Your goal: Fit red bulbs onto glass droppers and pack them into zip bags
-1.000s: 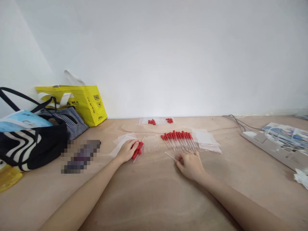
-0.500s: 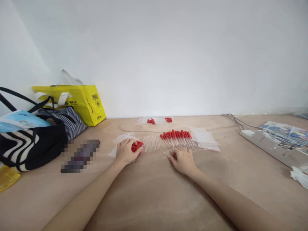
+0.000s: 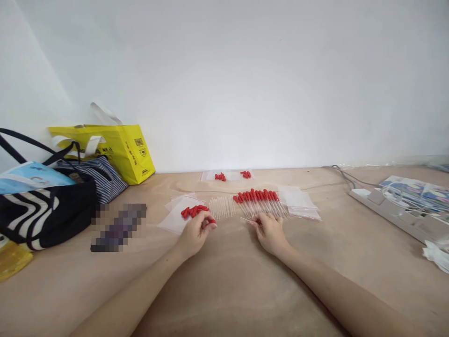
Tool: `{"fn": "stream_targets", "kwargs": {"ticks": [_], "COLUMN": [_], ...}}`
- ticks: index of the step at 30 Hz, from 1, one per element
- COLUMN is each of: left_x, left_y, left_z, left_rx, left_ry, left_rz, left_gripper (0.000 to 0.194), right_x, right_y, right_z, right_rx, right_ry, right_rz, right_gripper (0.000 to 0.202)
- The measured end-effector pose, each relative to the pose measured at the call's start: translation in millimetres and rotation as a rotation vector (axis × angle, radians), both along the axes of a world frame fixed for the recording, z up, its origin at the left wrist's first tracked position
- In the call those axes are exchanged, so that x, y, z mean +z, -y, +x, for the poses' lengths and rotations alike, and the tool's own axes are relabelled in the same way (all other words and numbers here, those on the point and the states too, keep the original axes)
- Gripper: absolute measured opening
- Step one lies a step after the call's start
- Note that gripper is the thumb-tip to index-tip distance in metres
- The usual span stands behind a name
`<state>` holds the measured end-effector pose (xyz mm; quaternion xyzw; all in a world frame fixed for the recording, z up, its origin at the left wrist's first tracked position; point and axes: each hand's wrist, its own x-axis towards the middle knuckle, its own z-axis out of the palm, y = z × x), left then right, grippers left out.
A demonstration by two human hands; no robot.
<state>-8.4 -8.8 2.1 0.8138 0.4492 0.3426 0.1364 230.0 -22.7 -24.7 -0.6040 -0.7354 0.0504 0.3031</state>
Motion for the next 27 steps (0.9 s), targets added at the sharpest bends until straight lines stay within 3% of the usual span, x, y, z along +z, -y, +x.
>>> {"fn": "stream_targets", "kwargs": {"ticks": [2, 6, 13, 19, 23, 27], "left_x": [-5.5, -10.2, -9.0, -13.1, -18.0, -17.2], "left_y": [9.0, 17.4, 16.0, 13.7, 11.2, 12.4], "left_z": [10.1, 21.0, 14.9, 16.7, 24.8, 28.6], "left_rx": [-0.111, -0.212, -0.314, -0.237, -0.235, -0.119], "left_ry": [0.052, -0.027, -0.099, -0.174, -0.203, -0.151], "left_rz": [-0.051, -0.039, -0.149, -0.060, 0.036, 0.083], "left_gripper": [0.014, 0.016, 0.011, 0.033, 0.020, 0.017], "right_x": [-0.6, -0.9, -2.6, -3.0, -1.8, 0.0], "right_y": [0.2, 1.9, 2.8, 2.4, 3.4, 7.6], "right_z": [0.9, 1.1, 1.3, 1.3, 1.3, -0.9], "right_rx": [0.043, 0.080, 0.125, 0.230, 0.279, 0.312], "right_ry": [-0.019, 0.016, 0.043, 0.034, 0.014, -0.019], "right_rz": [0.001, 0.018, 0.040, 0.060, 0.081, 0.110], "right_gripper": [0.021, 0.025, 0.024, 0.021, 0.019, 0.018]}}
